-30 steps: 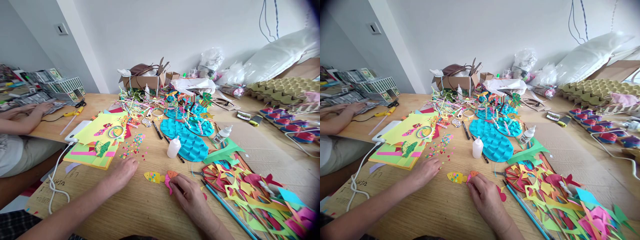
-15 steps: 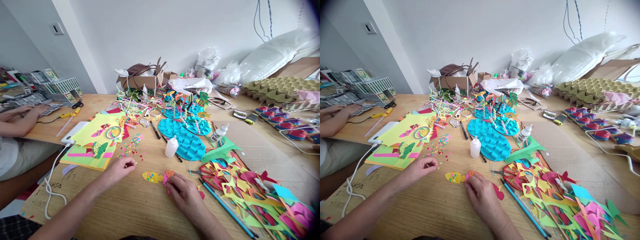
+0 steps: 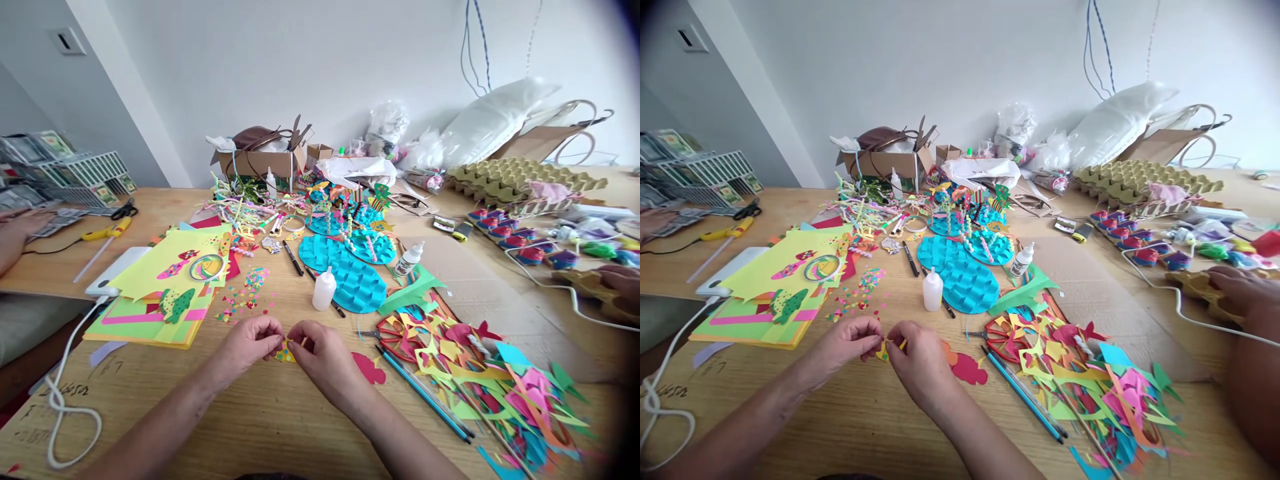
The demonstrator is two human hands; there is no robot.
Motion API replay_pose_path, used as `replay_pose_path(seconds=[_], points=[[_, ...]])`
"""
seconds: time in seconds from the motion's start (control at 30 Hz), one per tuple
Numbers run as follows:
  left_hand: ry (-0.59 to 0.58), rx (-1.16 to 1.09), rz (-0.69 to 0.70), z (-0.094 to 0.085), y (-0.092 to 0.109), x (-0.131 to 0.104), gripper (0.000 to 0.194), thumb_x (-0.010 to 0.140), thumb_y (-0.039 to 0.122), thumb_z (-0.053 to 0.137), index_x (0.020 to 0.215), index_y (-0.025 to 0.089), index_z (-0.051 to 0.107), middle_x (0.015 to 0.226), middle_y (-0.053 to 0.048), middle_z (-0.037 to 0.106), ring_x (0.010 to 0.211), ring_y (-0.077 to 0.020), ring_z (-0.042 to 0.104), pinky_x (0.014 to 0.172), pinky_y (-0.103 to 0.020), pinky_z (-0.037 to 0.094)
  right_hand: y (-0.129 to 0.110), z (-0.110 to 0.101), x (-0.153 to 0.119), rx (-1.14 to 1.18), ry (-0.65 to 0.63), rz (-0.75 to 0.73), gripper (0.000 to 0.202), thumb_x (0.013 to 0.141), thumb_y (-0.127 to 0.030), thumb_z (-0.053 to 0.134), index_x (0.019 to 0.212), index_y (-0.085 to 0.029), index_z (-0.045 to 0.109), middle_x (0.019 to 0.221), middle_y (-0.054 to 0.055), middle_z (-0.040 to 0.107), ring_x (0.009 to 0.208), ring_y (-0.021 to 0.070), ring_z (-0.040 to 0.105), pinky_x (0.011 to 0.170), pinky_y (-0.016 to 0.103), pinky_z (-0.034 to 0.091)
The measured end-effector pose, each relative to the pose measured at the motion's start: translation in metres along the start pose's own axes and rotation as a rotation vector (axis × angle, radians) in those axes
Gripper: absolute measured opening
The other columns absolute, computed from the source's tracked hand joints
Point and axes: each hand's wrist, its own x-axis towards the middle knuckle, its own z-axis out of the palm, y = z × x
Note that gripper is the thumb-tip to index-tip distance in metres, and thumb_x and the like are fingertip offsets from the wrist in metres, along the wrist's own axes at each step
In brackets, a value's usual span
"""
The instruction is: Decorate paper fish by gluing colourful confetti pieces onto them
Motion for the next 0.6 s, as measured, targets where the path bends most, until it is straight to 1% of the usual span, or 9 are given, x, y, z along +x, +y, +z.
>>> replay_pose_path(seconds=[0.13, 0.27, 0.43, 0.6], points=[[-0.005, 0.049, 0.024, 0.001, -0.0034, 0.0017, 0.014, 0.065, 0.03, 0.051, 0.063, 0.016, 0.047, 0.053, 0.006, 0.045, 0.05, -0.0078, 0.042, 0.047, -0.019, 0.032, 0.0026, 0.005, 0.0023, 0.025, 0.003, -0.015, 0.012, 0.071, -0.01, 0.051, 0.066, -0.017, 0.06, 0.061, -0.002, 0.059, 0.056, 0.0098, 0.051, 0.049, 0.018, 0.033], [-0.011, 0.088, 0.036, 0.0021, -0.004, 0.0028, 0.014, 0.066, 0.03, 0.05, 0.063, 0.017, 0.047, 0.052, 0.006, 0.044, 0.049, -0.0083, 0.042, 0.047, -0.019, 0.031, 0.0042, 0.0047, 0.0025, 0.039, 0.0, -0.019, 0.013, 0.069, -0.008, 0.051, 0.065, -0.017, 0.06, 0.059, -0.002, 0.058, 0.055, 0.0095, 0.05, 0.049, 0.018, 0.033], [-0.005, 0.071, 0.038, 0.004, -0.0014, 0.0026, 0.013, 0.065, 0.029, 0.05, 0.062, 0.016, 0.048, 0.051, 0.006, 0.043, 0.049, -0.0081, 0.041, 0.047, -0.019, 0.03, 0.0056, 0.0038, 0.0026, 0.025, 0.011, -0.019, 0.014, 0.067, -0.006, 0.051, 0.062, -0.016, 0.058, 0.055, -0.003, 0.055, 0.052, 0.009, 0.047, 0.048, 0.018, 0.032], [-0.016, 0.03, 0.026, 0.004, 0.001, 0.0011, 0.011, 0.064, 0.027, 0.05, 0.063, 0.016, 0.049, 0.053, 0.006, 0.045, 0.051, -0.0082, 0.042, 0.048, -0.019, 0.032, 0.0064, 0.0053, 0.0035, 0.054, -0.011, -0.02, 0.013, 0.067, -0.006, 0.05, 0.061, -0.016, 0.057, 0.055, -0.003, 0.053, 0.052, 0.0086, 0.046, 0.048, 0.018, 0.031]])
